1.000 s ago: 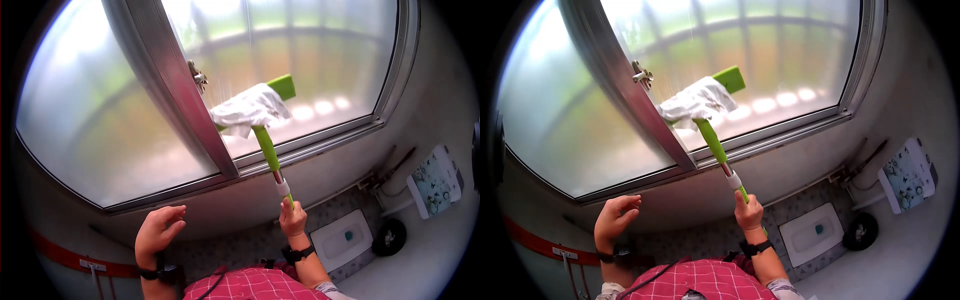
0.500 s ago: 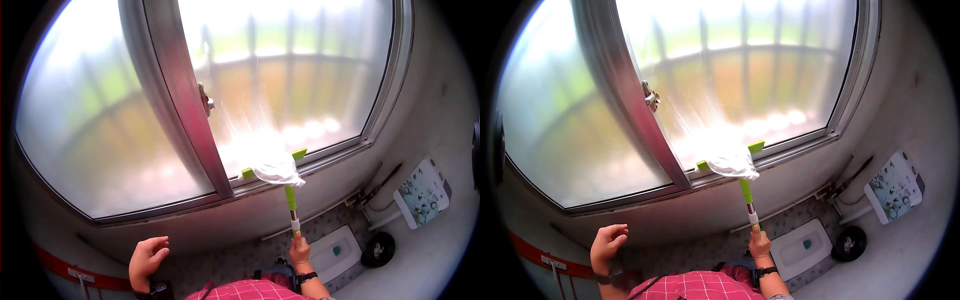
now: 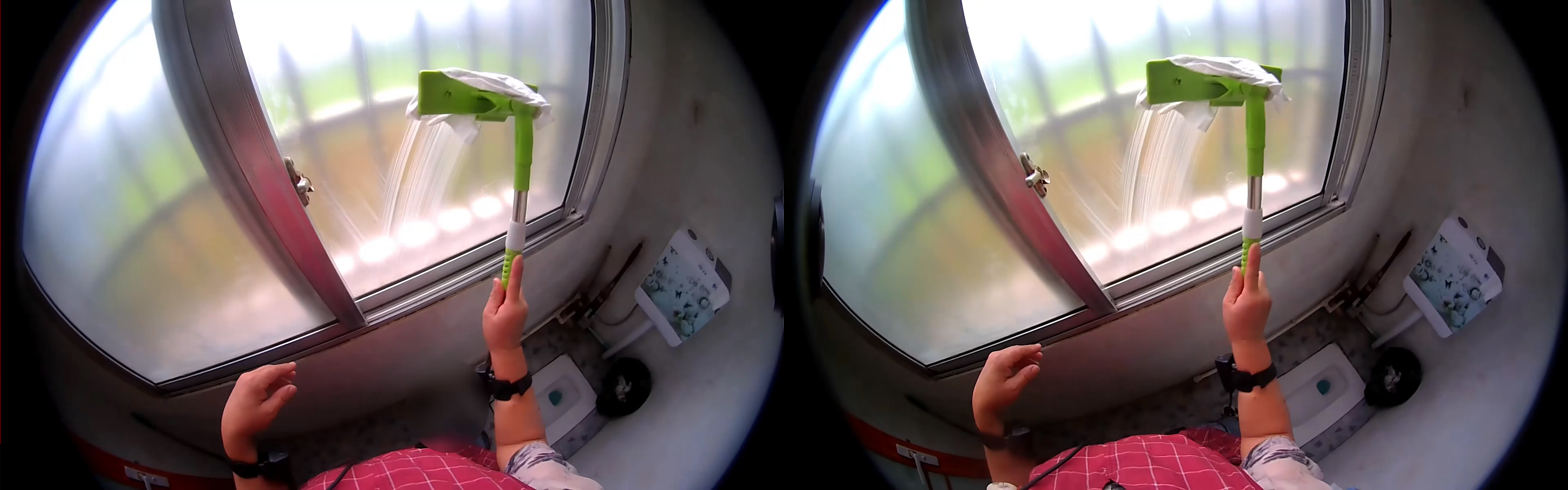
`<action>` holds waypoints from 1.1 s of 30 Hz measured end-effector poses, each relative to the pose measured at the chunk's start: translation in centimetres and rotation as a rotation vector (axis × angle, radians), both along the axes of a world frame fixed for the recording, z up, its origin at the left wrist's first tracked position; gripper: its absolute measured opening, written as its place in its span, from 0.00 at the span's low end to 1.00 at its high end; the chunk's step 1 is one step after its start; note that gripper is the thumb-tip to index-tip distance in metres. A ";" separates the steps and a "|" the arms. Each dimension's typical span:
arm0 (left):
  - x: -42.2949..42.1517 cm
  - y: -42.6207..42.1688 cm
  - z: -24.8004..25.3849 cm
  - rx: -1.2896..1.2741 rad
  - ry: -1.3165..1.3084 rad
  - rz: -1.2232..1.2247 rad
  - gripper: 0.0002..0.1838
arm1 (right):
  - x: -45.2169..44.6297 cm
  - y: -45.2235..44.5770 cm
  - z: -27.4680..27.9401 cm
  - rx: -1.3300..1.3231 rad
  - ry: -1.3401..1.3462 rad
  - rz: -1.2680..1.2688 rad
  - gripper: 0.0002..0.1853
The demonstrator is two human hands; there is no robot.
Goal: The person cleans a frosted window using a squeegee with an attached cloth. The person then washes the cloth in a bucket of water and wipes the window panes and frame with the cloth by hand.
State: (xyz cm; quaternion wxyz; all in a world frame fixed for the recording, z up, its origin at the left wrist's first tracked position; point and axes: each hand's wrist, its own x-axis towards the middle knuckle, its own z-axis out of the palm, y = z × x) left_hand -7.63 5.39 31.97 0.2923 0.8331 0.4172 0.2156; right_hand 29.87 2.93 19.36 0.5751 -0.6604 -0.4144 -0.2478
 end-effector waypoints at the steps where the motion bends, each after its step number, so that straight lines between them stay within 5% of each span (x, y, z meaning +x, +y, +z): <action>1: -0.3 0.0 -0.2 -0.001 -0.008 -0.001 0.17 | 0.9 -0.2 0.7 0.017 -0.016 -0.013 0.31; 4: -2.2 -0.3 -1.6 0.002 -0.023 0.034 0.18 | 1.8 -1.8 -1.1 -0.026 -0.024 0.018 0.31; 11: -3.6 -1.3 -4.9 -0.219 -0.054 0.221 0.17 | 1.0 -10.1 -15.5 -0.392 0.098 -0.075 0.30; 14: -2.1 -0.3 -5.5 -0.191 -0.007 0.169 0.17 | 2.8 -10.3 -16.0 -0.450 0.079 -0.116 0.30; 27: 5.8 1.6 -3.6 -0.090 -0.027 0.027 0.18 | 9.1 -3.2 -0.7 -0.009 0.023 0.019 0.26; 30: 4.5 1.2 -3.8 -0.098 -0.087 0.094 0.18 | 9.2 -2.6 -0.7 0.079 -0.058 -0.013 0.26; 33: 2.3 0.1 -4.9 -0.011 -0.105 0.168 0.18 | 6.5 -3.7 -1.8 0.200 0.182 0.255 0.29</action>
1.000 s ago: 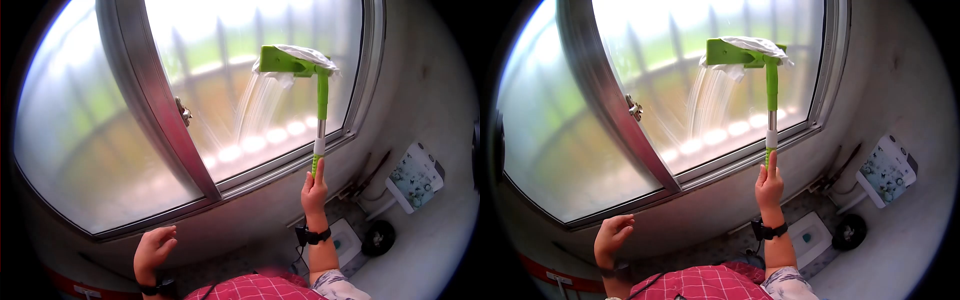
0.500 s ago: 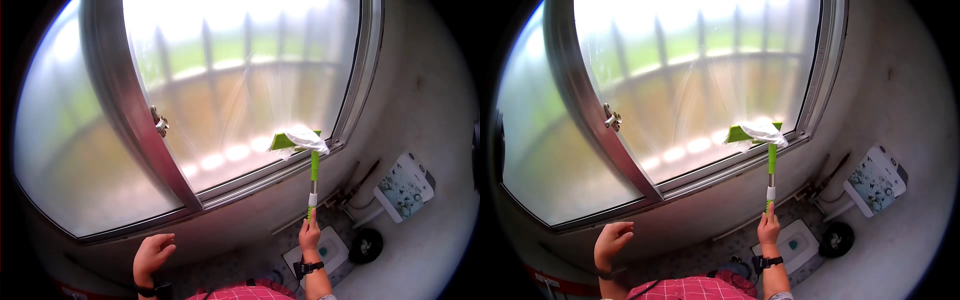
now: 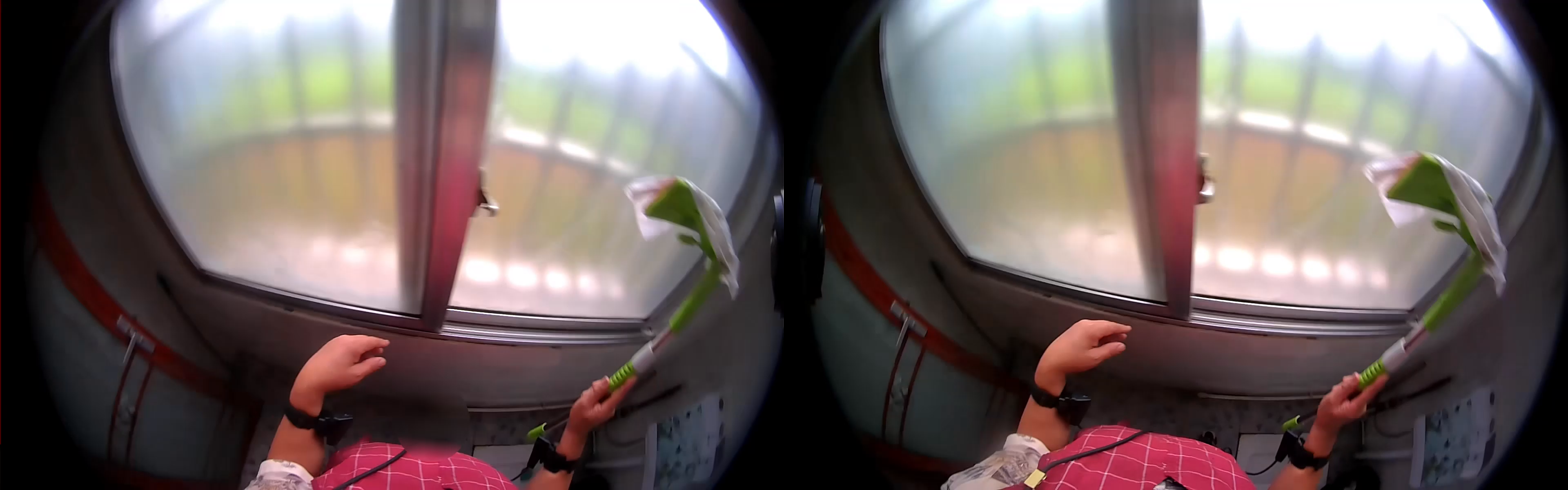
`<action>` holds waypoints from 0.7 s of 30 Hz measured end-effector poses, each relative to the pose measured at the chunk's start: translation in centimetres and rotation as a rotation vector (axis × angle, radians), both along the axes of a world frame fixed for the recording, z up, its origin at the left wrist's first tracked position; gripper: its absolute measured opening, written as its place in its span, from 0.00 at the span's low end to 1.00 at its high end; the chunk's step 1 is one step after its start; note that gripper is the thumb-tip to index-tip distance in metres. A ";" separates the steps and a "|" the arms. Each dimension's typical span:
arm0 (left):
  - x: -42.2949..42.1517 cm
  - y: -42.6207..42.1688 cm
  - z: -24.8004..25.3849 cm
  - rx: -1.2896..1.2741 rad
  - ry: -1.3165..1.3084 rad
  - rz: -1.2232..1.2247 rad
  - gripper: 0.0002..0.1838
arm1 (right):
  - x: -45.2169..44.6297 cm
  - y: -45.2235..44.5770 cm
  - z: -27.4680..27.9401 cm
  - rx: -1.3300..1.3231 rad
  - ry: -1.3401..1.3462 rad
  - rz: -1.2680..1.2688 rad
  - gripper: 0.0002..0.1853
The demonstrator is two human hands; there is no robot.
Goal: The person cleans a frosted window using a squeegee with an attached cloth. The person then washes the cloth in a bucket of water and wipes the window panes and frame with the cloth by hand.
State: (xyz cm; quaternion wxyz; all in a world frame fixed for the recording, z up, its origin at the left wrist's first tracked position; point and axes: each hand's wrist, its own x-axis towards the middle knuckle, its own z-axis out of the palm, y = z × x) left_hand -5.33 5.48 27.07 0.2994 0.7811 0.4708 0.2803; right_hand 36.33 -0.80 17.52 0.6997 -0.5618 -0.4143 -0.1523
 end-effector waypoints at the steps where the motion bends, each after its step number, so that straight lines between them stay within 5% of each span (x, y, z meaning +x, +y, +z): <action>1: -0.8 -0.2 -0.4 -0.021 0.022 0.021 0.18 | -0.6 -0.1 -0.3 -0.019 0.095 0.046 0.29; 9: -4.1 -2.7 -2.8 -0.158 -0.147 0.124 0.22 | -5.4 -1.2 -2.5 -0.042 -0.280 0.359 0.32; 14: -5.3 -2.6 -3.0 -0.145 -0.460 0.129 0.30 | -10.7 -2.4 -4.5 -0.145 -0.043 0.417 0.36; 21: -7.6 -4.2 0.3 0.022 -0.866 0.013 0.48 | -13.4 -3.1 -6.5 -0.274 -0.244 0.458 0.32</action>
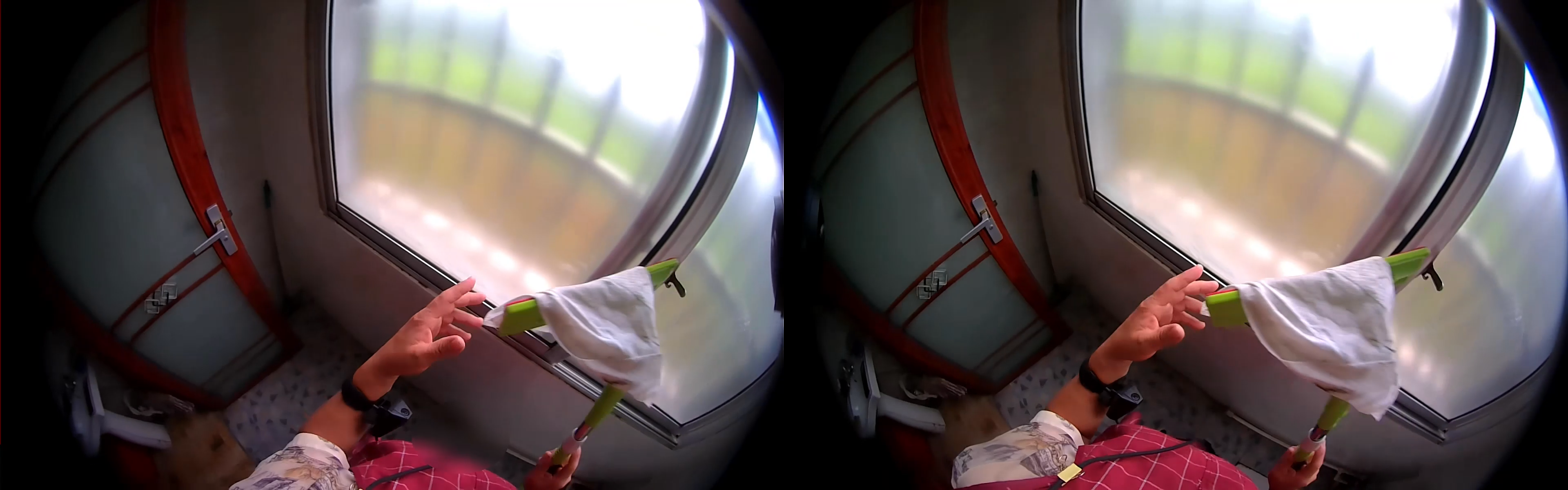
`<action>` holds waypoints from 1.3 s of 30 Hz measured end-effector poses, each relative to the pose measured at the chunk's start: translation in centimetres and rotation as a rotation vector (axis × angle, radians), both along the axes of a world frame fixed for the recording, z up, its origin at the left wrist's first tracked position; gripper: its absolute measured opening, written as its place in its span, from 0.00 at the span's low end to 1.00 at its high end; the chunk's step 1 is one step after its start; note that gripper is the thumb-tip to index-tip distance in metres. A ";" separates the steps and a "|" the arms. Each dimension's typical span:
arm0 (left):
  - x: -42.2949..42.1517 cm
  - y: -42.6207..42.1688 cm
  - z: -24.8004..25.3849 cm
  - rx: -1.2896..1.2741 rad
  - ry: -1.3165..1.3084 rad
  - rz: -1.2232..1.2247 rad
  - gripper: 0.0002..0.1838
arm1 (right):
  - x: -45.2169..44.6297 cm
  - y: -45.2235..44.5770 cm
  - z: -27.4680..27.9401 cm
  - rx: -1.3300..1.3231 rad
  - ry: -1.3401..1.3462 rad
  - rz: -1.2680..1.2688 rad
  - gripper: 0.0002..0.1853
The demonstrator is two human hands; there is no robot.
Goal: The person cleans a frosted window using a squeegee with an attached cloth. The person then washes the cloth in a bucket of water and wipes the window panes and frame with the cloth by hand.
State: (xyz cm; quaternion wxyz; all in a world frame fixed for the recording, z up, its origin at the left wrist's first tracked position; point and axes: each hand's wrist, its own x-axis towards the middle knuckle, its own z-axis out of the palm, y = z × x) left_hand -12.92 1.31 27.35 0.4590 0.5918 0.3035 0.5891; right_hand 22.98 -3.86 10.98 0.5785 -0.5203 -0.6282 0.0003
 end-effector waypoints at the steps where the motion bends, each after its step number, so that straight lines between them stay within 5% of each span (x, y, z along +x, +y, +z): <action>1: 0.1 -0.1 0.0 0.095 -0.079 0.013 0.49 | -0.6 0.6 0.2 0.054 -0.037 0.061 0.32; 4: -0.4 -1.6 1.2 0.210 -0.209 0.037 0.50 | -2.8 1.0 0.2 -0.068 -0.066 0.120 0.28; 12: -3.5 -3.7 2.8 0.180 -0.178 0.356 0.21 | -8.7 4.6 0.8 -0.047 0.011 0.440 0.23; 16: -4.4 -4.3 3.0 0.135 -0.048 0.465 0.19 | -10.6 5.5 2.0 -0.696 0.095 1.056 0.22; 18: -5.1 -3.7 2.3 0.112 -0.114 0.461 0.19 | -12.0 6.0 1.5 -0.768 0.153 1.145 0.19; 24: -13.0 -2.7 1.0 0.229 -0.214 0.289 0.25 | -19.1 5.5 3.7 -0.659 0.267 0.949 0.11; 31: -26.2 1.5 1.4 0.168 -0.131 0.182 0.14 | -33.7 3.6 1.7 -0.503 0.484 0.742 0.09; 39: -33.1 9.0 2.1 -0.025 -0.200 0.138 0.09 | -43.1 0.3 7.8 -0.556 0.444 0.641 0.12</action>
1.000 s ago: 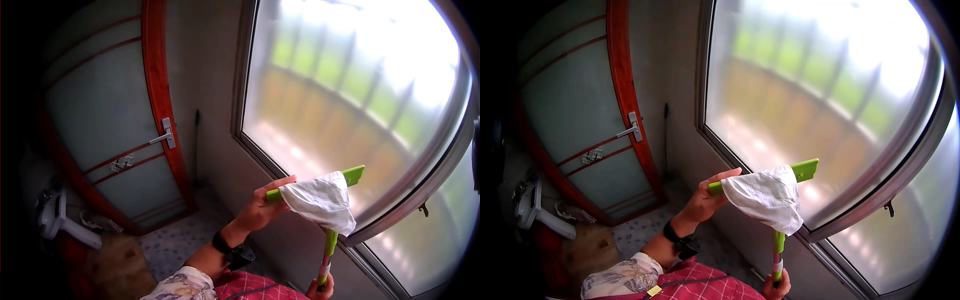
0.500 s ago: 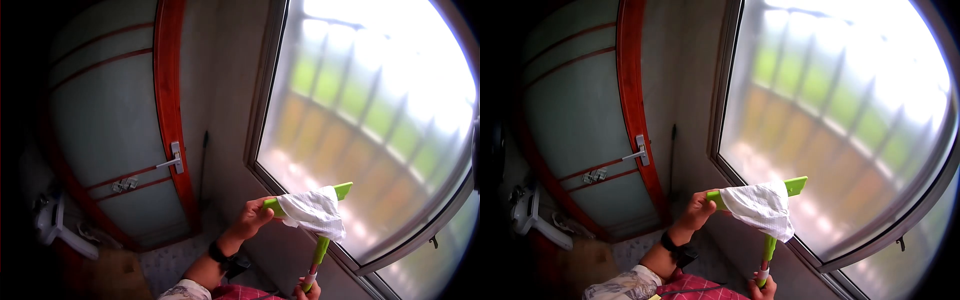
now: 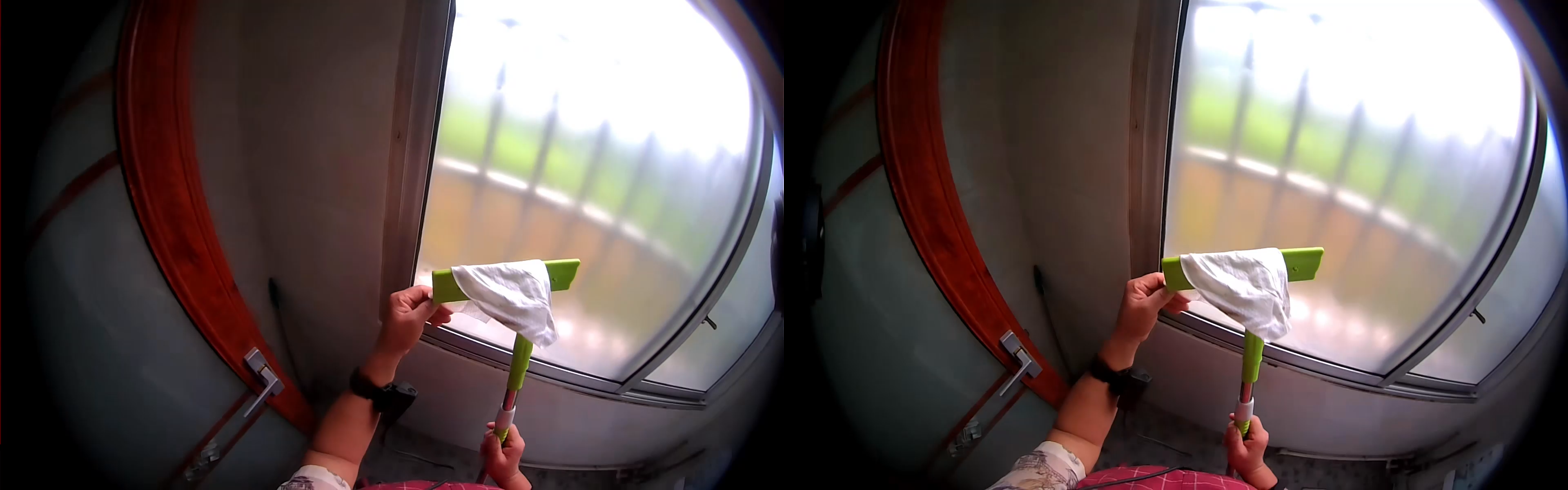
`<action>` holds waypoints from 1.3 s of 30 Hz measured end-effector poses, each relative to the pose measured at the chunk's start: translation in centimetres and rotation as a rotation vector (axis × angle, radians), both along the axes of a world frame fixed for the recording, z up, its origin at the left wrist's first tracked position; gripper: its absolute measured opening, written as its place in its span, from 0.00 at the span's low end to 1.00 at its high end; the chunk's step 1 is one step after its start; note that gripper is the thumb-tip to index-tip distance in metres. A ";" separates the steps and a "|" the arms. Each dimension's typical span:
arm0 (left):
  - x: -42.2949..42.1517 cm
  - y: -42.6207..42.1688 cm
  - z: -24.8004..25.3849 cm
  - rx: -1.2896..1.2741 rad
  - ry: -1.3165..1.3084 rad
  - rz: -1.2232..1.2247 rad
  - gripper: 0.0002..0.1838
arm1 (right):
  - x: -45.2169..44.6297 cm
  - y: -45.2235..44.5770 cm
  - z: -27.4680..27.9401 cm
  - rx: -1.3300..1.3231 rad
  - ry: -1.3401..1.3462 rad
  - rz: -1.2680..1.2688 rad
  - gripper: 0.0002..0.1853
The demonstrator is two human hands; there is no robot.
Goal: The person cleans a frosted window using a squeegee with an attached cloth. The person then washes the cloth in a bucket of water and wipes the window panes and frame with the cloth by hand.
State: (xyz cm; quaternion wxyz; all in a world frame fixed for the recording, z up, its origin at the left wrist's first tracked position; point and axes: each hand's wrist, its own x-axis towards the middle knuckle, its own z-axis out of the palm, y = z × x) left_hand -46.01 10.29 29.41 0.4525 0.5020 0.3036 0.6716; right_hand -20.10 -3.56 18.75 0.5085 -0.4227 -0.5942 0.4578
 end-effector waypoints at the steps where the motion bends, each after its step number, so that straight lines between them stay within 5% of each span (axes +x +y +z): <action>1: -0.5 0.7 -0.4 -0.076 -0.038 0.002 0.09 | -0.7 0.0 0.4 -0.002 -0.003 -0.005 0.12; 7: -1.6 3.7 -3.5 -0.360 -0.162 0.115 0.06 | -3.5 0.5 1.1 -0.002 0.058 -0.112 0.07; 19: -0.3 5.7 -5.6 -0.395 -0.100 0.007 0.08 | -5.7 4.4 -3.1 0.157 -0.304 -0.349 0.11; 29: -0.4 4.8 -5.2 -0.421 -0.041 0.043 0.08 | -5.4 6.8 -3.7 -0.040 -0.310 -0.097 0.12; 33: 0.4 1.1 -3.1 -0.326 0.269 0.321 0.12 | -5.5 7.9 -4.8 0.071 -0.337 -0.036 0.11; 39: 3.8 -4.6 -7.2 -0.224 0.665 0.089 0.30 | -8.7 7.5 -5.8 0.035 -0.194 -0.062 0.13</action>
